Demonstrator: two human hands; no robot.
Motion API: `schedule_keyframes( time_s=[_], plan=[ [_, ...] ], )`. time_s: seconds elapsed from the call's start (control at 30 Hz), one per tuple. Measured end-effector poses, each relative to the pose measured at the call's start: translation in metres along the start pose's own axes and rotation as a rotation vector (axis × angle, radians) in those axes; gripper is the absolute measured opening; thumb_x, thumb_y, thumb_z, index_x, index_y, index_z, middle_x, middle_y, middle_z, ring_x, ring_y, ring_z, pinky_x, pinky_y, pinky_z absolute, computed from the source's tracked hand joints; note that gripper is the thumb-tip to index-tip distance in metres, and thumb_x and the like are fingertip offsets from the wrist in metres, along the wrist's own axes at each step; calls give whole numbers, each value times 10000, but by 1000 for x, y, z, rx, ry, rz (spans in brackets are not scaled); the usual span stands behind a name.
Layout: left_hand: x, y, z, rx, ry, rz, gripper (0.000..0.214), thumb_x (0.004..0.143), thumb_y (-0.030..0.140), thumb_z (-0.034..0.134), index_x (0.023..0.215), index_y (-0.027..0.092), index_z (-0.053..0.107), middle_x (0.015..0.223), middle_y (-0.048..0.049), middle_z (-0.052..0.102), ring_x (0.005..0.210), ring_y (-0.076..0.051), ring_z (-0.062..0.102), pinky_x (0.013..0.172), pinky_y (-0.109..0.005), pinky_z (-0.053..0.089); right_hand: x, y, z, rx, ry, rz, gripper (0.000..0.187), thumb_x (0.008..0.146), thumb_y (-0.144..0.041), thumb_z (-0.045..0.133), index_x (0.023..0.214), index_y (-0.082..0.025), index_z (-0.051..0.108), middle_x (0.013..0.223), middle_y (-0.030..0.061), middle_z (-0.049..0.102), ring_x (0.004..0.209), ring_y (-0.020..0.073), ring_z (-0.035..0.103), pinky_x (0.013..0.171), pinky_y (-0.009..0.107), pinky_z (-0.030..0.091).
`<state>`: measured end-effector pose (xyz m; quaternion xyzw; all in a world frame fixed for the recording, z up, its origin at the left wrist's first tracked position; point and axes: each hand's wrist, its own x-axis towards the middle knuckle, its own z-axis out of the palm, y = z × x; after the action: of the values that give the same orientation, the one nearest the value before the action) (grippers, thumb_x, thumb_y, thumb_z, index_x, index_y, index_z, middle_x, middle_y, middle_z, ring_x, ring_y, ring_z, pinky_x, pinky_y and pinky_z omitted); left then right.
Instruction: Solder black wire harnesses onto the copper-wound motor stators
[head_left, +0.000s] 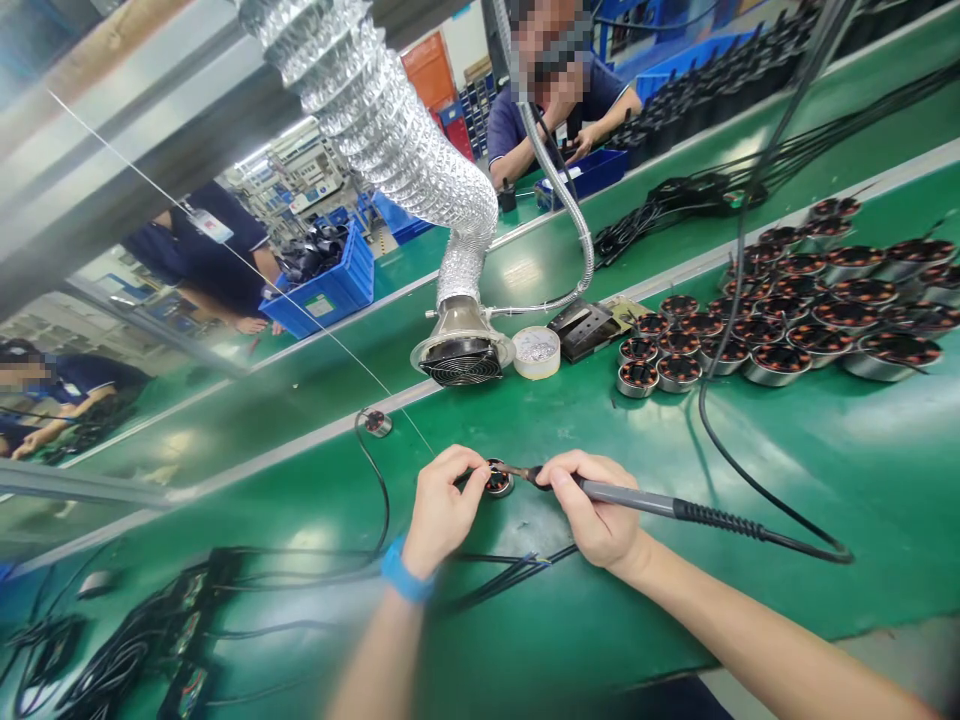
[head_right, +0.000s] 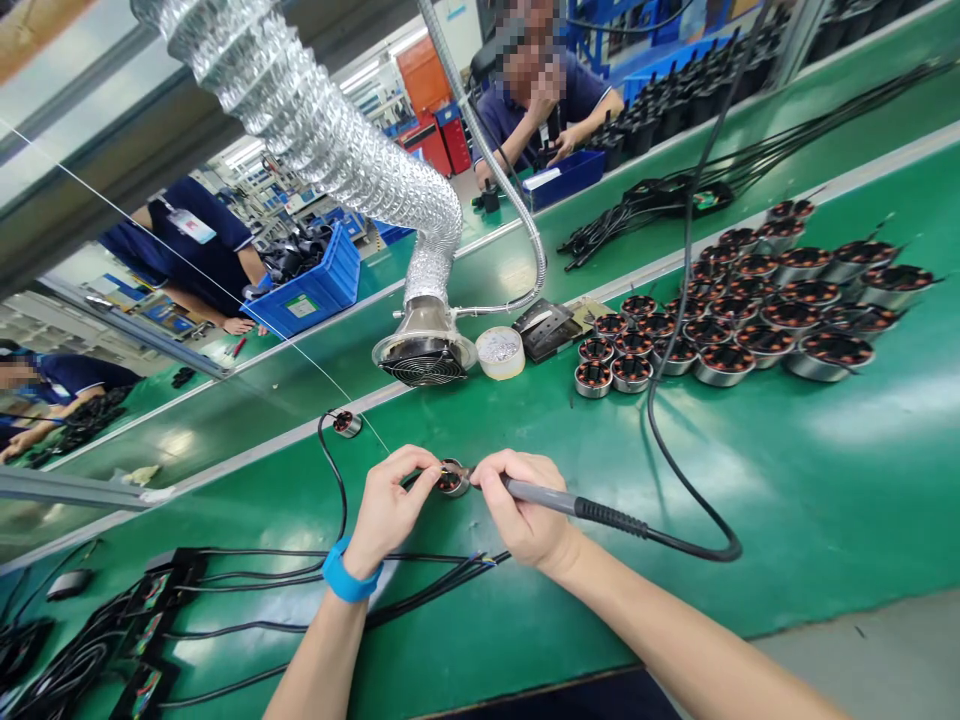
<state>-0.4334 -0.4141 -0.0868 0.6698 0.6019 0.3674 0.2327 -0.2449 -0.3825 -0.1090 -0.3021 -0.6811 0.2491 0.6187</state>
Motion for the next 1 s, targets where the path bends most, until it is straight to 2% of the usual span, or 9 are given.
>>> schedule_keyframes(
  time_s=[0.2, 0.43, 0.57, 0.67, 0.73, 0.83, 1.0],
  plan=[
    [1, 1, 1, -2, 18, -12, 189, 911, 182, 582, 756, 188, 689, 828, -39, 686, 810, -169, 642, 775, -272, 481, 0, -1, 0, 16, -19, 31, 225, 929, -161, 494, 746, -204, 616, 658, -33, 673, 552, 106, 631, 564, 222, 480],
    [0, -1, 0, -4, 20, 0, 179, 906, 198, 590, 746, 184, 669, 817, -36, 678, 794, -164, 633, 766, -263, 483, -5, 2, 1, 23, 49, 127, 241, 951, -225, 491, 755, -199, 628, 551, -35, 597, 439, 111, 553, 512, 250, 465],
    [1, -1, 1, 1, 18, -6, 196, 918, 213, 576, 752, 183, 677, 825, -40, 676, 805, -166, 630, 772, -267, 481, -5, 2, 1, -2, 47, 122, 230, 947, -216, 492, 760, -202, 626, 606, -21, 638, 491, 118, 593, 546, 254, 489],
    [1, 0, 1, 2, 17, -6, 195, 918, 216, 574, 758, 182, 680, 822, -41, 677, 800, -168, 628, 770, -273, 480, -2, 1, 3, -35, 29, 65, 197, 943, -182, 496, 804, -204, 635, 693, -1, 684, 576, 128, 639, 593, 257, 509],
    [1, 1, 1, 4, 16, -1, 195, 918, 223, 573, 757, 182, 674, 815, -41, 676, 790, -169, 626, 765, -277, 482, -1, 2, 5, -44, -28, 12, 171, 944, -162, 493, 865, -204, 639, 760, 16, 699, 639, 138, 657, 622, 265, 516],
    [1, 1, 0, 4, 17, 12, 200, 919, 226, 565, 747, 183, 657, 808, -41, 672, 786, -170, 625, 762, -276, 485, -1, 6, 11, -70, -179, -23, 172, 933, -154, 501, 1036, -210, 626, 846, 35, 676, 709, 152, 646, 666, 284, 525],
    [0, -1, 1, -1, 24, 24, 182, 912, 179, 558, 751, 184, 642, 825, -33, 670, 791, -162, 629, 764, -266, 481, -7, 18, 19, -166, -377, 38, 511, 814, -173, 635, 1301, -237, 495, 1091, 82, 601, 871, 203, 639, 780, 353, 555]
  ],
)
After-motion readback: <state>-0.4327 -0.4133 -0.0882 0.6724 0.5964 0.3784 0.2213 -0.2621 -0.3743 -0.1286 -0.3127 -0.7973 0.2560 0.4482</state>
